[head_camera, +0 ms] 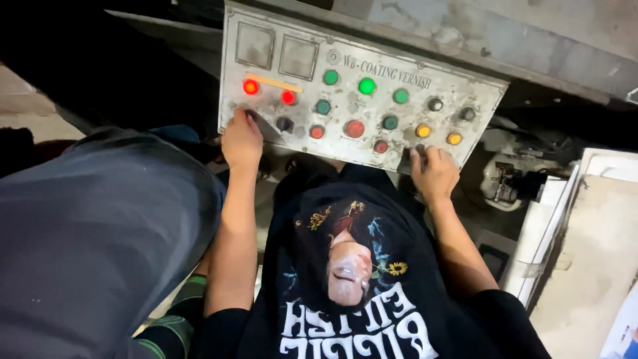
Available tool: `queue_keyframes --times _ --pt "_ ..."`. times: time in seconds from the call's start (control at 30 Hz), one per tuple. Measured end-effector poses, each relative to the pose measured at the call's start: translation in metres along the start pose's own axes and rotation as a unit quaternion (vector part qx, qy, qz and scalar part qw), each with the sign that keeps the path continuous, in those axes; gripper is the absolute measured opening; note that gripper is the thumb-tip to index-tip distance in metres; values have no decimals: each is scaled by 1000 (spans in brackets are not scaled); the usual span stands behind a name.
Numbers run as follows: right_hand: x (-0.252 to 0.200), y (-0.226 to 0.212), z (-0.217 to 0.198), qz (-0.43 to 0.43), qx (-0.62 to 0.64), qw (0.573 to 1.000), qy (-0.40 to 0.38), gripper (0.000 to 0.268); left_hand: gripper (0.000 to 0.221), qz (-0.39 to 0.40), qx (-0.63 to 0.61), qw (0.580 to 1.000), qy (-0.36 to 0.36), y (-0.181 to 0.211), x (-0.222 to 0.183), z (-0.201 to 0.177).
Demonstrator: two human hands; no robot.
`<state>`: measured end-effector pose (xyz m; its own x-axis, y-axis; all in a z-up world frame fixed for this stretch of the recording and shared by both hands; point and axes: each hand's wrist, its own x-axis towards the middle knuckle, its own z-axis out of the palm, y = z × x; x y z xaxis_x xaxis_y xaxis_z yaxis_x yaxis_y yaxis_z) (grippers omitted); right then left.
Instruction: Operating the control panel of an industrial varnish coating machine by pressing buttons and adjusting dials.
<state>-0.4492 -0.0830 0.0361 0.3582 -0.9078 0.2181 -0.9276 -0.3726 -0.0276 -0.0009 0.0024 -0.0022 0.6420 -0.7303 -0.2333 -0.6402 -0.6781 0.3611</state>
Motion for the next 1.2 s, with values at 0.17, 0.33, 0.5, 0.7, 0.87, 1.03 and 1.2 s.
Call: queue_keyframes --times 0.17,0.33,0.5,0.7,0.87,1.03,1.2 --pt "-2 -6 8 -89 -90 991 32 32 20 -9 8 1000 -12 2 1 -4" --pt "-4 -1 20 -129 -127 982 51 28 19 -28 3 1000 -10 4 -1 -7" --pt "-8 7 37 -161 -133 974 86 25 20 -42 -15 999 -16 3 2 -3" --pt "-16 3 42 -119 -165 976 83 37 27 -90 -40 992 -80 15 -2 -39" --pt "-19 -17 33 -24 -127 990 51 33 28 -82 -67 990 -97 20 -2 -49" --pt "-24 -5 38 -14 -150 988 26 30 30 -86 -77 988 -100 17 -6 -35" --pt "-28 -6 44 33 -97 993 -54 40 31 -119 -67 988 -76 10 -3 -32"
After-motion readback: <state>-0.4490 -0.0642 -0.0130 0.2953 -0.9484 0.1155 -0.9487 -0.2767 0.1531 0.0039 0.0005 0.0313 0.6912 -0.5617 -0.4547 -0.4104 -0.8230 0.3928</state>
